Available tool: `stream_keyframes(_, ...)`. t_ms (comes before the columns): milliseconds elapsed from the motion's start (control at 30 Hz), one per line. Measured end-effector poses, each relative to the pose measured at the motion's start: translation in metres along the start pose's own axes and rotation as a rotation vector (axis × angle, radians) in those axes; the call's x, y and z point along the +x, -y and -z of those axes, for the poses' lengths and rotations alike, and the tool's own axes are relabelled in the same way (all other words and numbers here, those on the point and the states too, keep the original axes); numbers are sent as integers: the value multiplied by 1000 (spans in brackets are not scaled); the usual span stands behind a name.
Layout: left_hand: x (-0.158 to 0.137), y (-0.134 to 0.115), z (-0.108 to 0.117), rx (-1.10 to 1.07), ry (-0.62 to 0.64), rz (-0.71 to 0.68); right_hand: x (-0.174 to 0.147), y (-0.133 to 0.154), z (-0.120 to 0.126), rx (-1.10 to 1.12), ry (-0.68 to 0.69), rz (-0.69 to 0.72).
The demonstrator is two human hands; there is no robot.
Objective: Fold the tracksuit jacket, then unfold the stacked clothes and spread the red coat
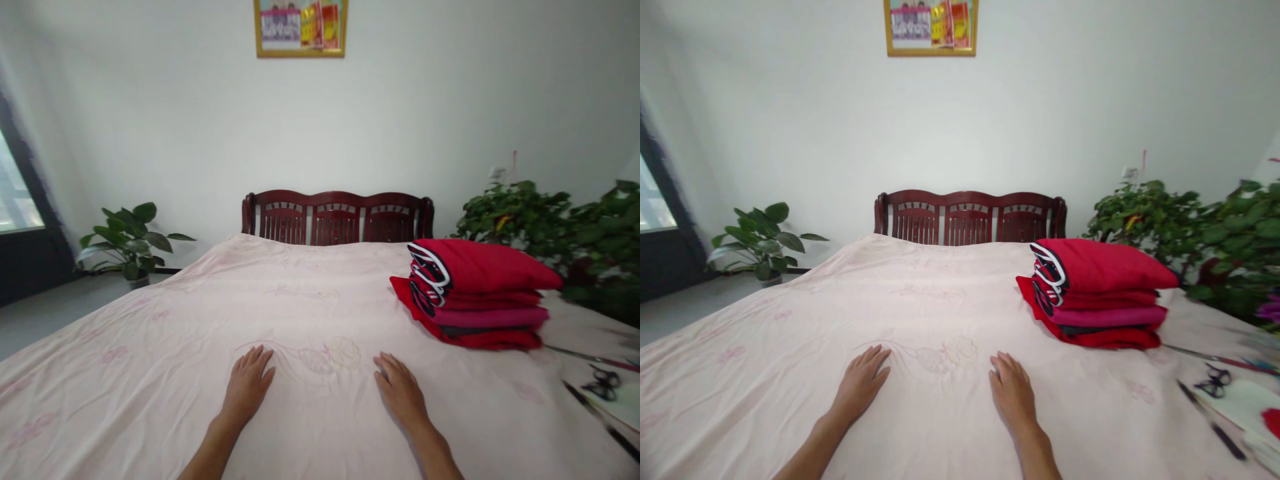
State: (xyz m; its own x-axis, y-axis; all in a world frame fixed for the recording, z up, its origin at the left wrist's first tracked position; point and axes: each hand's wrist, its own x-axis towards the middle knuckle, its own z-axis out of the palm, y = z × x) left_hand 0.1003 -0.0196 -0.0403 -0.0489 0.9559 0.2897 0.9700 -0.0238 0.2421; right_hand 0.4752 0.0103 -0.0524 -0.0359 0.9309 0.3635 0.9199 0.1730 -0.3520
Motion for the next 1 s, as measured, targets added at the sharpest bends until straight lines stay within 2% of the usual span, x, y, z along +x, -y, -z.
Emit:
stream_keyframes(333, 1, 3, -3, 4, 3, -11, -2, 5, 5, 28, -28, -2)
stream_keyframes(567, 2, 4, -2, 3, 1, -16, -1, 6, 7, 9, 21, -6)
stream_keyframes(1000, 2, 6, -3, -10, 4, -20, -2, 12, 12, 3, 22, -11)
